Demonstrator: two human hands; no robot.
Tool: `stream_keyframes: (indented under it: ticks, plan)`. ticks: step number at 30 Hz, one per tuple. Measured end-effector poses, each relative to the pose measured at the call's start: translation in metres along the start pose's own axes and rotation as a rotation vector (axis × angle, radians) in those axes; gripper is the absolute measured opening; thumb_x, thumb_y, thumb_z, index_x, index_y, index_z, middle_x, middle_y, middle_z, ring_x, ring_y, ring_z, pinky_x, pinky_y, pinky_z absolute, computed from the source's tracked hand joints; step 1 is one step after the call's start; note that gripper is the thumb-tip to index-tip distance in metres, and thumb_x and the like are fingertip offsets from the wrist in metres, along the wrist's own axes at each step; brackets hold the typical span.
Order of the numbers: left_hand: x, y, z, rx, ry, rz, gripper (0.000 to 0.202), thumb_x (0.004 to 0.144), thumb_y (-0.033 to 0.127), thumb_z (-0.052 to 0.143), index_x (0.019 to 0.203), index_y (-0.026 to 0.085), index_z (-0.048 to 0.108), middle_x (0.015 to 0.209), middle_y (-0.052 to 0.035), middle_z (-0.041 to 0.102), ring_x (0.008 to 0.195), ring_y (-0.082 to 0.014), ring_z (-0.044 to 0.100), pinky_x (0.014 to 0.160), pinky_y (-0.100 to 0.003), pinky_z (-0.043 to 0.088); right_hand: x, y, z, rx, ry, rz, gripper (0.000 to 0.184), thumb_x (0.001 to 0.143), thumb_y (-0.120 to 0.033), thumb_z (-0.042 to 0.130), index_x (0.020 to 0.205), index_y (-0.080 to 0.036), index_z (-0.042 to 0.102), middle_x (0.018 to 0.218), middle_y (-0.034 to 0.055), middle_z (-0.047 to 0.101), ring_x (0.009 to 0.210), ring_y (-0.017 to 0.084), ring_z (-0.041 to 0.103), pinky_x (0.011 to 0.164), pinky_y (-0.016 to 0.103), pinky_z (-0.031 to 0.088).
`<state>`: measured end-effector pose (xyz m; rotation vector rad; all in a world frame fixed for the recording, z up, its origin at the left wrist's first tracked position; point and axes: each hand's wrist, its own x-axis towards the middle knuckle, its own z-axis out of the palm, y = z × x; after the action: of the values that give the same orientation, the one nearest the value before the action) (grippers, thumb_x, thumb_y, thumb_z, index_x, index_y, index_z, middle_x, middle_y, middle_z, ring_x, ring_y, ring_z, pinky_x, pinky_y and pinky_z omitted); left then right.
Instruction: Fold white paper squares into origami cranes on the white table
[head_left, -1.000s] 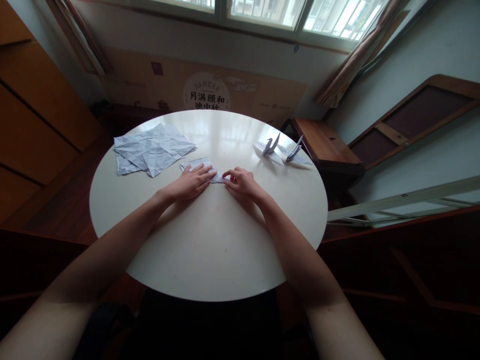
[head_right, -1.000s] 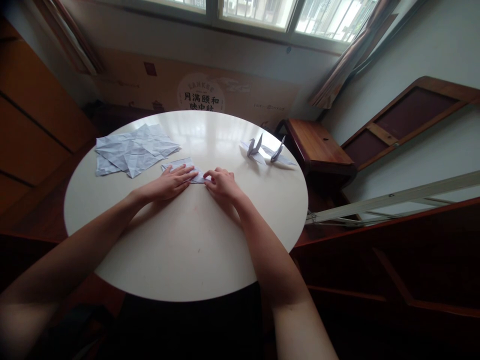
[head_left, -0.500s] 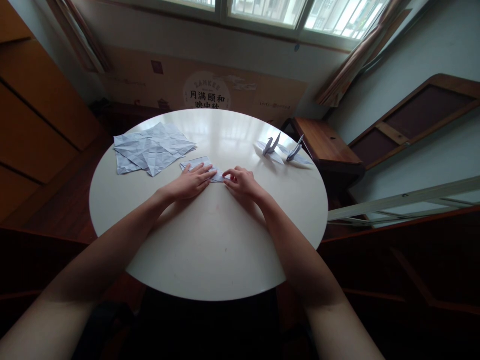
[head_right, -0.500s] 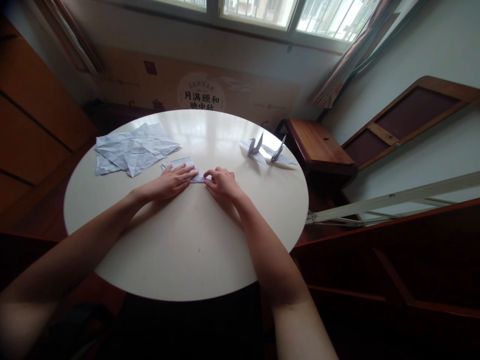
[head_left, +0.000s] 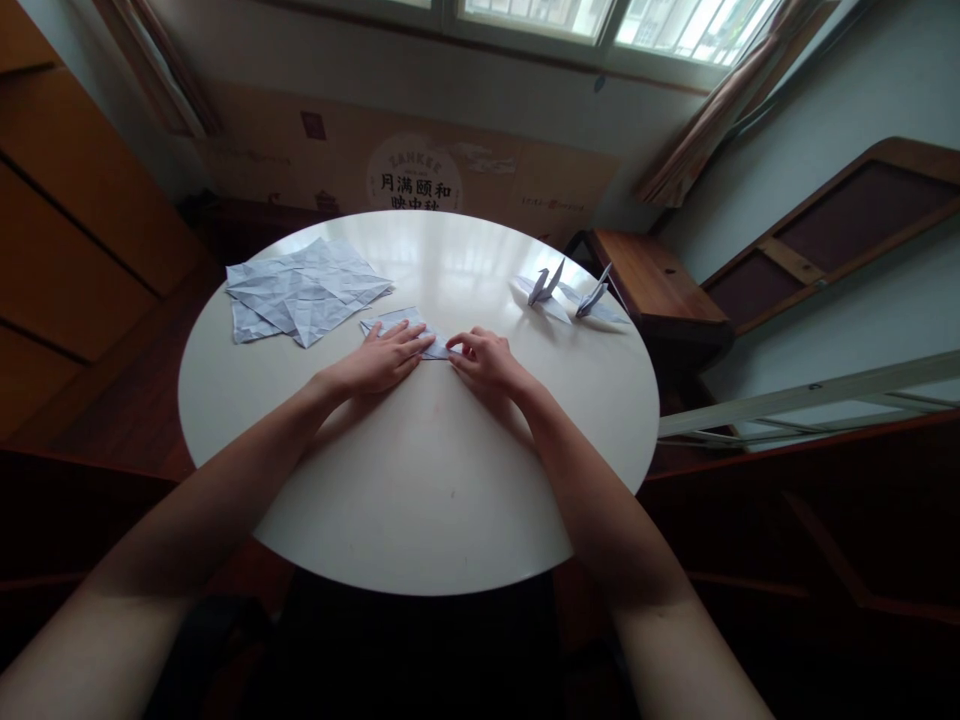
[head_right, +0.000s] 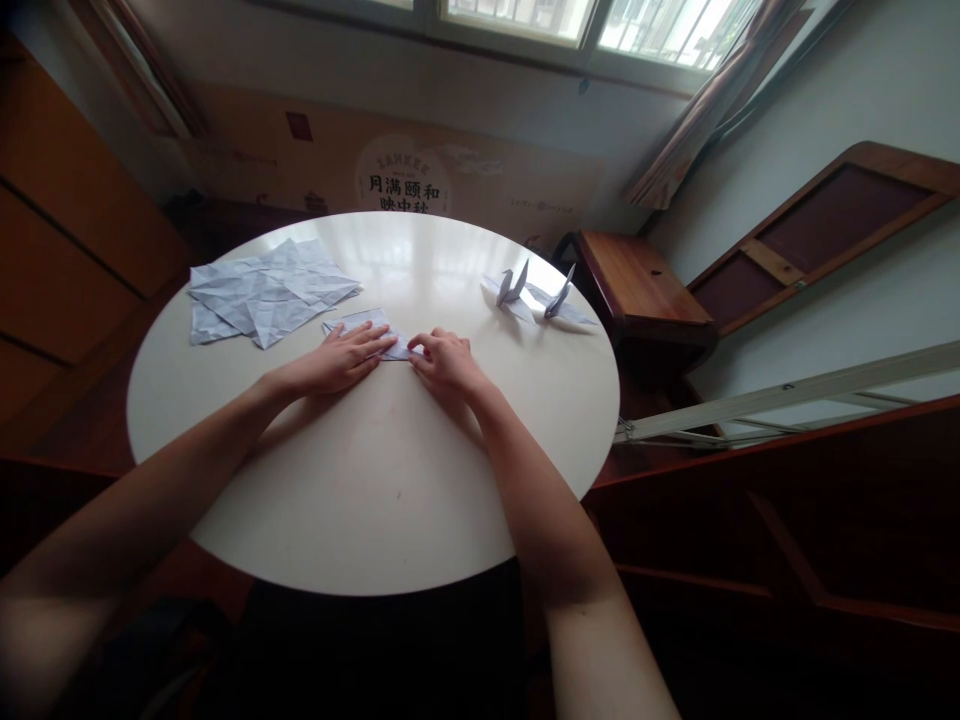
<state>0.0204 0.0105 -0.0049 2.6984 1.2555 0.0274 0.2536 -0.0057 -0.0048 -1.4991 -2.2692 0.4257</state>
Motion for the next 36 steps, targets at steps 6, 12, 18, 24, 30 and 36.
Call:
stream_keyframes:
  ticks: [6, 12, 18, 24, 30, 36]
  plan:
    - [0.0004, -0.0004, 0.0002, -0.002, 0.001, 0.0, 0.051, 0.104, 0.036, 0.024, 0.154, 0.026, 0.029, 0.162, -0.0076, 0.023, 0.149, -0.0299, 0.017, 0.117, -0.059, 0.01, -0.0007, -0.0031, -0.0021, 0.004, -0.008, 0.009, 0.023, 0.09, -0.032, 0.058, 0.109, -0.025, 0.07, 0.09, 0.0039, 0.06, 0.089, 0.02, 0.057, 0.092, 0.037, 0.035]
    - [0.0003, -0.0006, 0.0008, -0.012, 0.013, 0.009, 0.051, 0.104, 0.036, 0.024, 0.154, 0.026, 0.03, 0.162, -0.008, 0.023, 0.149, -0.0306, 0.018, 0.117, -0.06, 0.011, -0.0007, -0.0035, -0.0024, 0.004, -0.009, 0.012, 0.023, 0.09, -0.032, 0.058, 0.109, -0.025, 0.07, 0.09, 0.004, 0.06, 0.089, 0.02, 0.057, 0.092, 0.038, 0.034]
    - [0.0004, -0.0007, 0.0006, -0.019, 0.013, 0.004, 0.051, 0.104, 0.036, 0.025, 0.154, 0.027, 0.03, 0.162, -0.0076, 0.023, 0.149, -0.0308, 0.018, 0.117, -0.059, 0.009, -0.0003, -0.0027, -0.0022, 0.003, -0.007, 0.008, 0.024, 0.09, -0.033, 0.058, 0.109, -0.025, 0.07, 0.09, 0.004, 0.06, 0.089, 0.02, 0.057, 0.091, 0.038, 0.035]
    - [0.0003, -0.0008, 0.001, -0.007, 0.015, 0.007, 0.051, 0.104, 0.035, 0.024, 0.154, 0.026, 0.03, 0.162, -0.0078, 0.023, 0.149, -0.0307, 0.018, 0.117, -0.06, 0.01, -0.0006, -0.0026, -0.0018, 0.01, -0.004, 0.003, 0.024, 0.09, -0.032, 0.058, 0.109, -0.024, 0.07, 0.09, 0.0041, 0.06, 0.089, 0.02, 0.057, 0.091, 0.037, 0.036]
    - [0.0009, -0.0016, 0.0031, -0.01, 0.025, 0.006, 0.051, 0.104, 0.036, 0.024, 0.154, 0.027, 0.031, 0.162, -0.0076, 0.024, 0.149, -0.0305, 0.019, 0.117, -0.06, 0.01, -0.0006, -0.0019, -0.0018, 0.005, -0.008, 0.003, 0.023, 0.09, -0.032, 0.058, 0.109, -0.025, 0.07, 0.09, 0.0042, 0.06, 0.089, 0.02, 0.056, 0.091, 0.037, 0.035]
    - [0.0004, -0.0011, 0.0017, -0.019, 0.015, 0.005, 0.051, 0.104, 0.036, 0.024, 0.154, 0.027, 0.029, 0.162, -0.0075, 0.024, 0.149, -0.0305, 0.018, 0.117, -0.06, 0.009, -0.0005, -0.0005, -0.0006, 0.012, -0.002, -0.005, 0.024, 0.09, -0.033, 0.057, 0.109, -0.025, 0.069, 0.09, 0.0039, 0.06, 0.089, 0.02, 0.057, 0.091, 0.037, 0.035]
